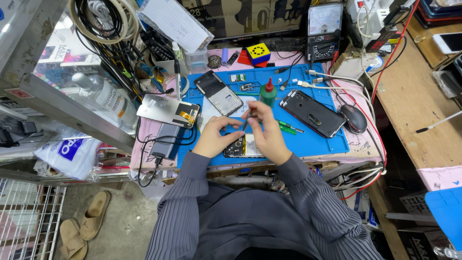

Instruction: The person disassembles a mobile phone at a workbench, removing the back cover and using a screwdriver to remove screws from the internal components.

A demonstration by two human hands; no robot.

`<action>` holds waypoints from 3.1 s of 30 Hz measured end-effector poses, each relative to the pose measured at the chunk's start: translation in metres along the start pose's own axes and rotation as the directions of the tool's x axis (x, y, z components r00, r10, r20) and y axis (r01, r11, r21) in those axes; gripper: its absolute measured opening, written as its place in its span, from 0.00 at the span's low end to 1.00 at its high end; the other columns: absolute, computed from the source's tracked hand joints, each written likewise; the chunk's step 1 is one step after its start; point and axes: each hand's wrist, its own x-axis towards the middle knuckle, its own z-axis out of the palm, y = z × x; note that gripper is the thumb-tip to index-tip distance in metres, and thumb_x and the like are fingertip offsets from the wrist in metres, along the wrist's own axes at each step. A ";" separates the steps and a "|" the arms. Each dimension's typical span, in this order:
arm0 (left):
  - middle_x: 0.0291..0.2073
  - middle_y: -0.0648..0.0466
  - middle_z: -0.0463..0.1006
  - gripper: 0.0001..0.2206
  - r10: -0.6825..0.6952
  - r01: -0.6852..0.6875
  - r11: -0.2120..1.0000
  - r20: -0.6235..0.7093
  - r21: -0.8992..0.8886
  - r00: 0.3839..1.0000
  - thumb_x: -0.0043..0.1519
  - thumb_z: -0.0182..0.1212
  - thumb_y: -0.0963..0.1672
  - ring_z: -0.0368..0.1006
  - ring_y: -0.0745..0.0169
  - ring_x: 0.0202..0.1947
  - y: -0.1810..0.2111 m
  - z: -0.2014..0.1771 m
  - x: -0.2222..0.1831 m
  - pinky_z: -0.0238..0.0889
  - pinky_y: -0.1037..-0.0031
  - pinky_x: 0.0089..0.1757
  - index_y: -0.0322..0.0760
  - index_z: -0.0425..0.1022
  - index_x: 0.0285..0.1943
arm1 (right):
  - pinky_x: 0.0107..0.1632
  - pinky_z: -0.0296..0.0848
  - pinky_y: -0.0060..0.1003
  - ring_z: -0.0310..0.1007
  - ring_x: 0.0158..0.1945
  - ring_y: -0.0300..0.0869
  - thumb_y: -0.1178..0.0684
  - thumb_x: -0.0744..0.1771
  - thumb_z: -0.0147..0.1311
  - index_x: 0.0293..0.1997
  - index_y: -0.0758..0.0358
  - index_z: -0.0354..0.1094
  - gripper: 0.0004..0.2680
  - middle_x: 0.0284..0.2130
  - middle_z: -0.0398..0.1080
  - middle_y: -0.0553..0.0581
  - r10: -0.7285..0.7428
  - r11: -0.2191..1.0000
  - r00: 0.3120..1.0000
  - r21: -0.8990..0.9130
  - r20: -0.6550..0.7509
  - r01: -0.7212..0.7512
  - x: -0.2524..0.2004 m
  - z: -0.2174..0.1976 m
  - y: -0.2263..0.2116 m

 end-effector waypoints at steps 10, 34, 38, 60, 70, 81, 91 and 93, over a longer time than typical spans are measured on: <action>0.33 0.54 0.84 0.05 -0.032 0.031 0.980 0.002 0.195 0.999 0.56 0.71 0.45 0.71 0.54 0.38 0.006 -0.006 0.001 0.64 0.64 0.43 0.41 0.86 0.36 | 0.59 0.72 0.36 0.70 0.54 0.39 0.66 0.72 0.44 0.70 0.63 0.49 0.17 0.52 0.68 0.59 -0.024 0.984 0.991 0.172 -0.133 0.046 0.000 0.010 0.009; 0.42 0.56 0.82 0.21 -0.062 0.073 0.994 -0.133 0.078 0.989 0.58 0.67 0.40 0.71 0.58 0.42 0.004 -0.019 -0.045 0.65 0.70 0.46 0.38 0.76 0.61 | 0.58 0.73 0.37 0.75 0.52 0.43 0.66 0.70 0.50 0.67 0.65 0.57 0.17 0.48 0.73 0.60 -0.039 0.994 0.999 -0.100 0.011 0.040 -0.002 0.028 0.005; 0.46 0.56 0.79 0.27 -0.026 0.041 0.977 -0.072 0.209 0.997 0.52 0.74 0.47 0.69 0.56 0.48 0.016 -0.022 -0.046 0.58 0.66 0.49 0.39 0.76 0.62 | 0.51 0.74 0.37 0.75 0.47 0.47 0.62 0.66 0.62 0.61 0.63 0.65 0.17 0.45 0.73 0.60 -0.131 0.954 0.988 -0.259 0.082 0.148 0.004 0.029 -0.006; 0.50 0.56 0.74 0.29 -0.052 0.044 0.918 0.009 0.393 0.999 0.42 0.79 0.54 0.67 0.53 0.49 0.010 -0.017 -0.046 0.55 0.64 0.46 0.42 0.80 0.51 | 0.53 0.76 0.39 0.77 0.53 0.49 0.67 0.69 0.52 0.59 0.64 0.69 0.12 0.50 0.75 0.61 -0.159 0.982 0.966 -0.069 0.202 0.176 0.009 0.039 -0.016; 0.51 0.49 0.79 0.10 -0.035 0.013 0.985 -0.127 -0.171 0.991 0.61 0.69 0.41 0.76 0.59 0.53 -0.022 -0.006 -0.033 0.68 0.72 0.53 0.33 0.80 0.50 | 0.54 0.74 0.38 0.77 0.50 0.48 0.65 0.68 0.53 0.55 0.61 0.72 0.11 0.46 0.76 0.56 0.014 0.998 0.998 -0.066 0.068 -0.009 0.018 0.029 -0.020; 0.44 0.55 0.80 0.14 -0.119 0.153 0.959 0.149 -0.239 0.982 0.57 0.69 0.42 0.75 0.72 0.46 -0.023 -0.014 -0.020 0.66 0.78 0.48 0.34 0.76 0.50 | 0.57 0.73 0.38 0.75 0.52 0.47 0.65 0.68 0.53 0.58 0.63 0.69 0.13 0.47 0.73 0.57 -0.033 0.999 0.998 -0.025 0.062 0.034 0.011 0.033 -0.022; 0.34 0.50 0.75 0.13 -0.130 0.117 0.972 -0.053 -0.202 0.990 0.52 0.72 0.39 0.67 0.68 0.36 -0.037 0.002 -0.007 0.64 0.76 0.40 0.30 0.77 0.44 | 0.57 0.68 0.40 0.71 0.52 0.47 0.63 0.65 0.59 0.58 0.62 0.70 0.15 0.45 0.74 0.56 -0.125 0.962 0.992 -0.243 0.025 0.127 0.007 0.037 -0.014; 0.35 0.51 0.72 0.13 -0.099 0.097 0.980 -0.005 -0.174 0.995 0.53 0.73 0.39 0.63 0.67 0.36 -0.029 -0.001 -0.010 0.62 0.76 0.39 0.29 0.74 0.42 | 0.58 0.68 0.40 0.72 0.53 0.45 0.63 0.66 0.57 0.60 0.61 0.69 0.15 0.47 0.74 0.55 -0.090 0.966 0.996 -0.243 -0.009 0.085 0.005 0.033 -0.011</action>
